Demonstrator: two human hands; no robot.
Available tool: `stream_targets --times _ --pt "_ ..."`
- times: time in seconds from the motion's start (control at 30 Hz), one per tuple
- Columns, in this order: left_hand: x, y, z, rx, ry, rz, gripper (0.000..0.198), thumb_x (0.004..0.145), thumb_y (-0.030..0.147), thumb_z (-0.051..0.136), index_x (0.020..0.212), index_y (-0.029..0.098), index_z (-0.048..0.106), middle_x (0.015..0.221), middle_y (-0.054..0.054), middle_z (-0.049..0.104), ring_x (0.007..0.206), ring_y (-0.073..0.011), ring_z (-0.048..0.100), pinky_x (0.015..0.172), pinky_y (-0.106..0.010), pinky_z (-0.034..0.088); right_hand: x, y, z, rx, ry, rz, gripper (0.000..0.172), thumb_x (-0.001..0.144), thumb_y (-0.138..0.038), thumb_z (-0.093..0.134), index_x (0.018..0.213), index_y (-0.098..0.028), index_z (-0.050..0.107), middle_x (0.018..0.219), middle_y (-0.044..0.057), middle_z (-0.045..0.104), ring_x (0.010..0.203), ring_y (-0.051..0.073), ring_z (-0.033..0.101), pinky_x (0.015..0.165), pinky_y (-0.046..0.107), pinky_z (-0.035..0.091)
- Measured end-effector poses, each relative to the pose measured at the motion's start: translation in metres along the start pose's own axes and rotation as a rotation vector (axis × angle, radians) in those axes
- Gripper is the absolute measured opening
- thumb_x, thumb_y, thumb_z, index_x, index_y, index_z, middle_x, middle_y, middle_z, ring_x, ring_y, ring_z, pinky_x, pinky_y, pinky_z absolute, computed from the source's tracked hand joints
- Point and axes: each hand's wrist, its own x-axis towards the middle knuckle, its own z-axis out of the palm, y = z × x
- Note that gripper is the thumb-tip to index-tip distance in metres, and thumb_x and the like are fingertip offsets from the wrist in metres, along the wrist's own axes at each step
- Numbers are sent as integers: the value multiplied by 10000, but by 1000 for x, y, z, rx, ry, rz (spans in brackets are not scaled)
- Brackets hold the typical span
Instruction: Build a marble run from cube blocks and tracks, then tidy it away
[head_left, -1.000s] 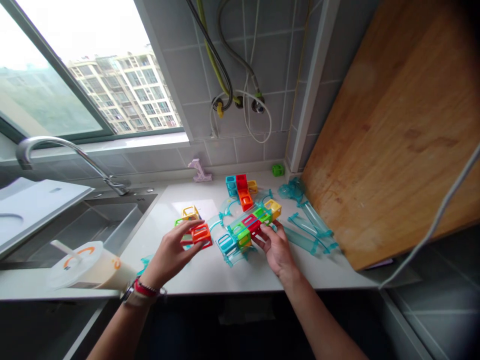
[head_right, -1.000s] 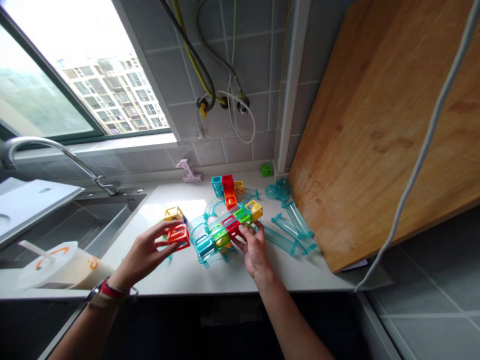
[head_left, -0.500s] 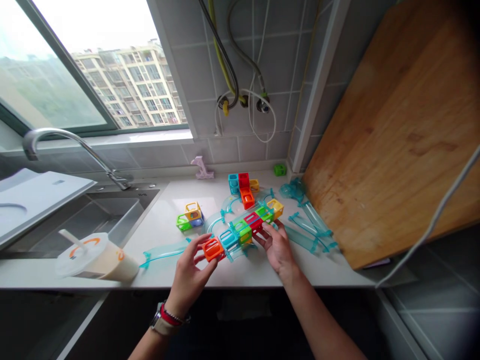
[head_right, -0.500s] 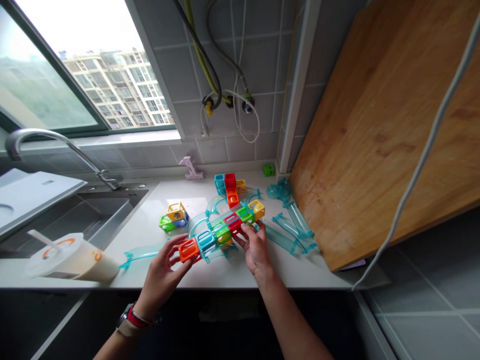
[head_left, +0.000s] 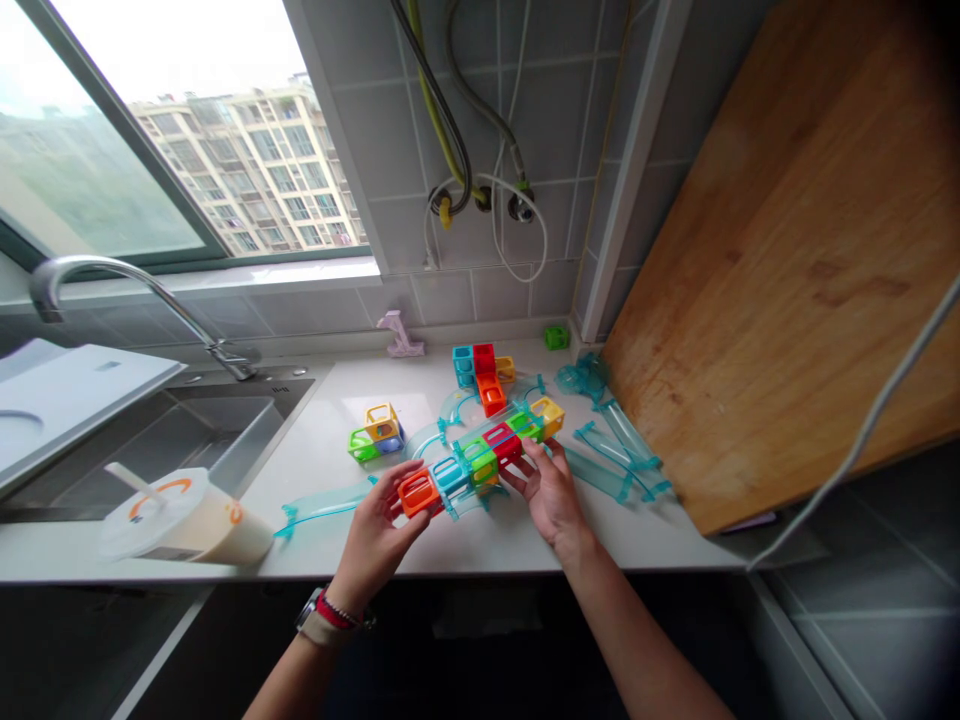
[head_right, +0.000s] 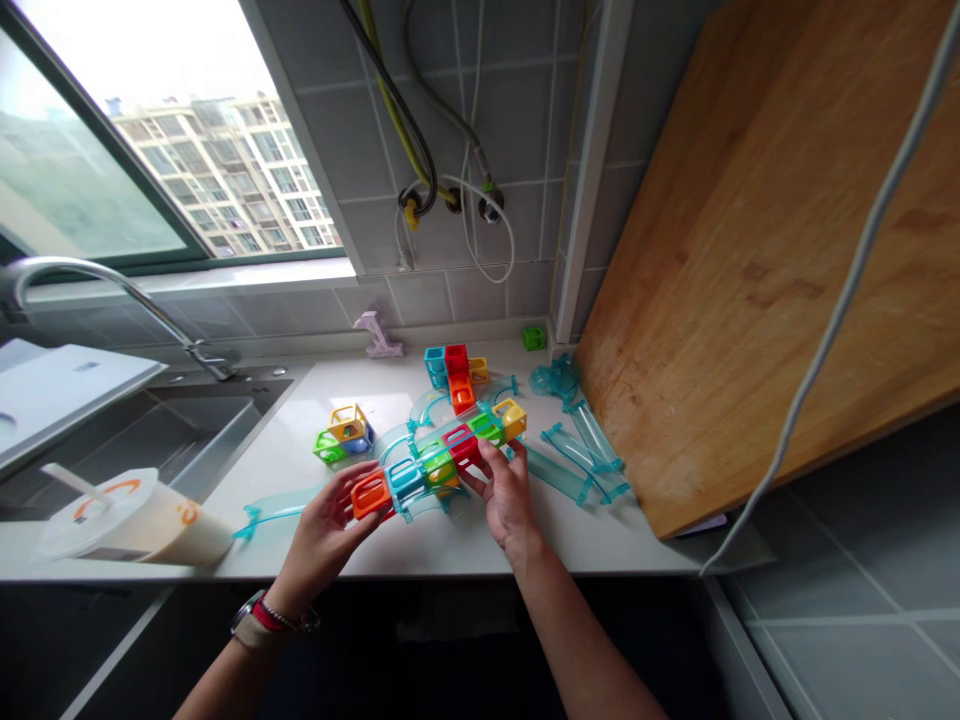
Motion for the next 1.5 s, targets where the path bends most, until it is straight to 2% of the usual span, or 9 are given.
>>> stream_targets --times 0.4,0.63,0.87,1.0,1.13,1.23,1.3,1.4,1.5 --pt "4 -4 2 -159 17 -107 558 787 341 848 1273 197 615 1212 -119 733 1057 -266 737 963 -411 600 -2 0 1 -14 5 -4 535 738 -320 866 1169 -309 550 1089 -12 753 906 203 748 759 390 660" --pt "7 -2 4 -212 52 -105 627 767 337 859 1312 198 583 1306 -147 687 1133 -311 719 997 -474 598 -3 1 2 -21 -36 6 518 741 -306 866 1166 -312 570 1057 -17 763 904 191 743 772 358 646" --pt "12 -5 2 -248 71 -157 673 738 344 885 1317 179 585 1298 -165 695 1145 -339 713 1033 -529 573 -2 3 2 -42 -65 3 465 735 -295 871 1113 -297 600 1070 -20 753 949 200 735 795 352 639" --pt "12 -6 -4 -238 8 -117 767 740 332 889 1408 211 532 1431 -189 614 1240 -367 663 1050 -552 559 -2 4 2 -41 -79 -6 486 744 -291 869 1142 -299 590 1099 -11 746 957 196 732 806 350 636" --pt "10 14 -28 -52 -36 1 779 777 326 867 1457 303 488 1576 -141 483 1379 -349 556 1089 -510 535 -2 3 1 -23 -82 3 494 741 -284 871 1140 -299 582 1097 -11 746 959 197 730 813 359 634" --pt "17 37 -52 126 79 67 576 888 431 744 1403 257 553 1479 -146 582 1346 -340 584 1091 -507 520 -2 3 2 -24 -78 7 496 733 -284 874 1143 -301 594 1082 -15 749 951 198 731 808 363 636" --pt "32 46 -66 210 184 128 493 930 480 667 1342 220 590 1388 -152 647 1279 -332 634 1060 -511 533 -2 3 2 -28 -76 7 501 728 -284 875 1147 -304 601 1081 -17 752 947 198 733 805 360 637" --pt "66 42 -80 450 235 158 532 898 503 675 1331 205 594 1346 -158 667 1256 -344 641 1021 -527 547 -3 3 2 -31 -73 4 488 734 -285 871 1144 -303 606 1077 -19 754 948 195 734 811 359 637" --pt "100 24 -88 771 211 149 728 802 502 739 1414 158 546 1439 -213 594 1345 -400 559 1122 -589 437 -3 3 1 -27 -77 8 473 749 -281 863 1146 -307 607 1075 -23 754 957 193 732 836 373 636"
